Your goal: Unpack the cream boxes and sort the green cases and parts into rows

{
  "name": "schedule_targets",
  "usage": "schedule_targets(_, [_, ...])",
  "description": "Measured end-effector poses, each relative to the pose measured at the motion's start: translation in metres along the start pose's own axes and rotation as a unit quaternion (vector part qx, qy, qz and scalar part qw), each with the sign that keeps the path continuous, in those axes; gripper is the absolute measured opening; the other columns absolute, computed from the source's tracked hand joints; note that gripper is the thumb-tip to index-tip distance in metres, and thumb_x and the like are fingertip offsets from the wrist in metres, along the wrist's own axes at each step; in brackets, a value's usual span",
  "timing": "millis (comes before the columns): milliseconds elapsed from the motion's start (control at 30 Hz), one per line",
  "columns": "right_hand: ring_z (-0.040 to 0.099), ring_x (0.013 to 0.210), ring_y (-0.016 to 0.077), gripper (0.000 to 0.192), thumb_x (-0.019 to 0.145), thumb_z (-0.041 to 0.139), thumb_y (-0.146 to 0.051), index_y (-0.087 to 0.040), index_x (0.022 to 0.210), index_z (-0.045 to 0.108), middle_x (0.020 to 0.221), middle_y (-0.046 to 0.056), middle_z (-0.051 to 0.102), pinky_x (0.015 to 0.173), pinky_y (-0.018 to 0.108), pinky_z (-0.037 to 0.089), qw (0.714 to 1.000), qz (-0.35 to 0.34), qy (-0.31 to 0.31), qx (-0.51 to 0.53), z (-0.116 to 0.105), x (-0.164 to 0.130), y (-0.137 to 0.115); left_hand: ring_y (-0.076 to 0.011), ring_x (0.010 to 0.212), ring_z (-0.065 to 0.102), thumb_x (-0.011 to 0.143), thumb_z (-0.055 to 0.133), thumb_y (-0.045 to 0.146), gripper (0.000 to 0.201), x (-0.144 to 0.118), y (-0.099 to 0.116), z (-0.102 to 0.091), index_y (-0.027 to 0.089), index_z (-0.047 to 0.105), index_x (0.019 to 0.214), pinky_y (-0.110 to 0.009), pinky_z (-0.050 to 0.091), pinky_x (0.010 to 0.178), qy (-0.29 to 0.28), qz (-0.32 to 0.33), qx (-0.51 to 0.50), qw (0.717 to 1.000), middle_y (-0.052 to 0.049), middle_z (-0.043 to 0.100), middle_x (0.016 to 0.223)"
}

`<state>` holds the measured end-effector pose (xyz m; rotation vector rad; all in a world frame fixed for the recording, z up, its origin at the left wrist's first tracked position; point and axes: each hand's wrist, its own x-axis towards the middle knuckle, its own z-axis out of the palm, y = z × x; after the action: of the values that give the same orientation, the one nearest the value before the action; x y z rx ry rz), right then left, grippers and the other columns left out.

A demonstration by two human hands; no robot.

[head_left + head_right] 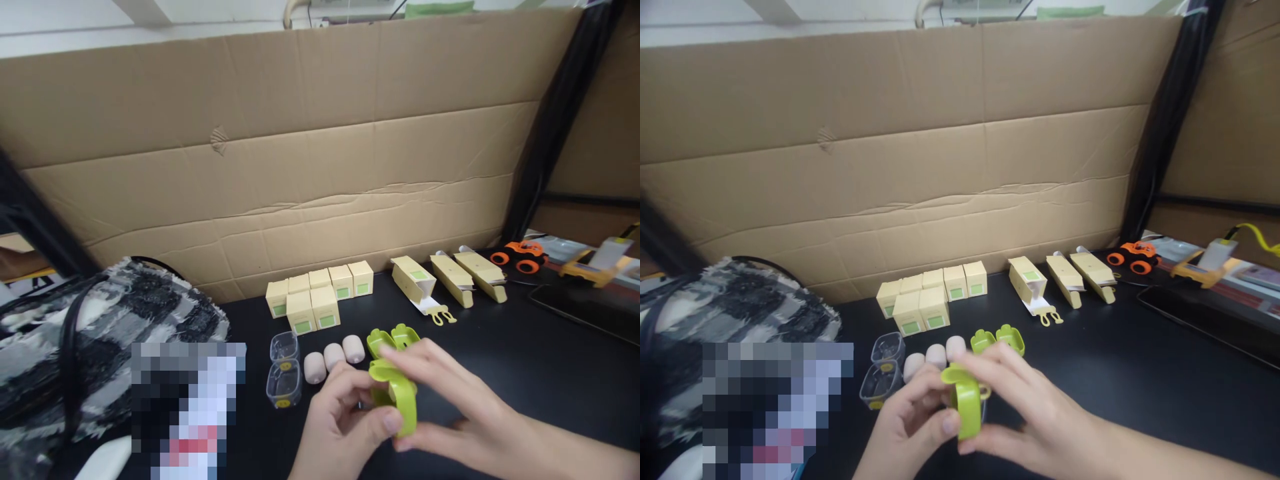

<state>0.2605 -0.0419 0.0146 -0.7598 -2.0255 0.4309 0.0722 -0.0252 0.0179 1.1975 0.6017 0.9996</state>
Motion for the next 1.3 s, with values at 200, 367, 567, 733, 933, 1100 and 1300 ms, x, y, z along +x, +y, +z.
schedule_targets(200, [0.061,0.088,0.0144,0.052,0.087,0.063,-0.019,-0.022,0.134,0.041,0.100,0.006,0.057,0.078,0.021,0.053,0.993,-0.061,-0.035,-0.093,-0.004,0.001,-0.006,-0.0131,0.074,0.056,0.069,0.077,0.032,0.016,0.002,-0.004,-0.004,0.019,0.075,0.079,-0.020,0.048,0.064,-0.002,-0.027,0.068,0.997,0.000,0.053,0.079])
schedule_targets(367, [0.060,0.077,0.0163,0.045,0.082,0.063,-0.017,-0.015,0.124,0.047,0.090,0.005,0.058,0.068,0.024,0.053,0.966,-0.137,-0.028,-0.216,-0.003,0.002,-0.011,-0.0151,0.076,0.058,0.063,0.068,0.010,0.009,0.001,-0.003,0.001,0.017,0.068,0.068,-0.018,0.049,0.055,0.036,0.030,0.177,0.983,-0.003,0.058,0.090])
schedule_targets(567, [0.057,0.088,0.0202,0.051,0.062,0.060,-0.014,-0.023,0.110,0.044,0.098,0.005,0.052,0.076,0.029,0.052,0.995,-0.015,0.029,-0.091,-0.024,0.005,-0.003,-0.0118,0.069,0.059,0.072,0.068,0.018,0.006,0.009,0.008,-0.007,0.018,0.063,0.069,-0.020,0.049,0.065,0.083,0.058,0.106,0.989,0.001,0.061,0.073])
schedule_targets(733, [0.058,0.096,0.0202,0.045,0.060,0.056,-0.008,-0.027,0.098,0.040,0.107,0.002,0.052,0.084,0.034,0.049,0.997,0.077,0.003,0.022,-0.039,0.012,0.009,-0.0086,0.067,0.063,0.076,0.069,0.021,0.009,0.011,0.026,-0.015,0.018,0.061,0.072,-0.018,0.049,0.068,0.089,0.067,0.086,0.990,0.003,0.067,0.071])
schedule_targets(933, [0.058,0.099,0.0192,0.054,0.071,0.061,-0.015,-0.031,0.117,0.037,0.109,0.001,0.056,0.088,0.036,0.046,0.986,0.135,-0.035,0.091,-0.017,0.009,0.017,-0.0068,0.063,0.062,0.082,0.064,0.020,0.008,0.012,0.040,-0.032,0.020,0.058,0.076,-0.015,0.048,0.061,0.097,0.129,0.140,0.977,0.005,0.065,0.072])
schedule_targets(1100, [0.056,0.100,0.0210,0.030,0.076,0.061,-0.017,-0.027,0.102,0.050,0.104,0.001,0.056,0.087,0.036,0.045,0.987,0.135,-0.070,0.057,-0.012,0.009,0.015,-0.0087,0.065,0.063,0.084,0.062,0.024,0.007,0.014,0.040,-0.042,0.021,0.057,0.080,-0.018,0.049,0.064,0.115,0.142,0.153,0.971,0.004,0.067,0.075])
schedule_targets(1300, [0.055,0.105,0.0209,0.046,0.072,0.065,-0.015,-0.026,0.111,0.043,0.111,0.002,0.054,0.093,0.037,0.044,0.969,0.219,-0.115,0.012,-0.051,0.015,0.015,-0.0085,0.064,0.059,0.084,0.060,0.022,0.006,0.012,0.035,-0.037,0.022,0.057,0.079,-0.018,0.047,0.063,0.087,0.125,0.197,0.968,0.004,0.064,0.074])
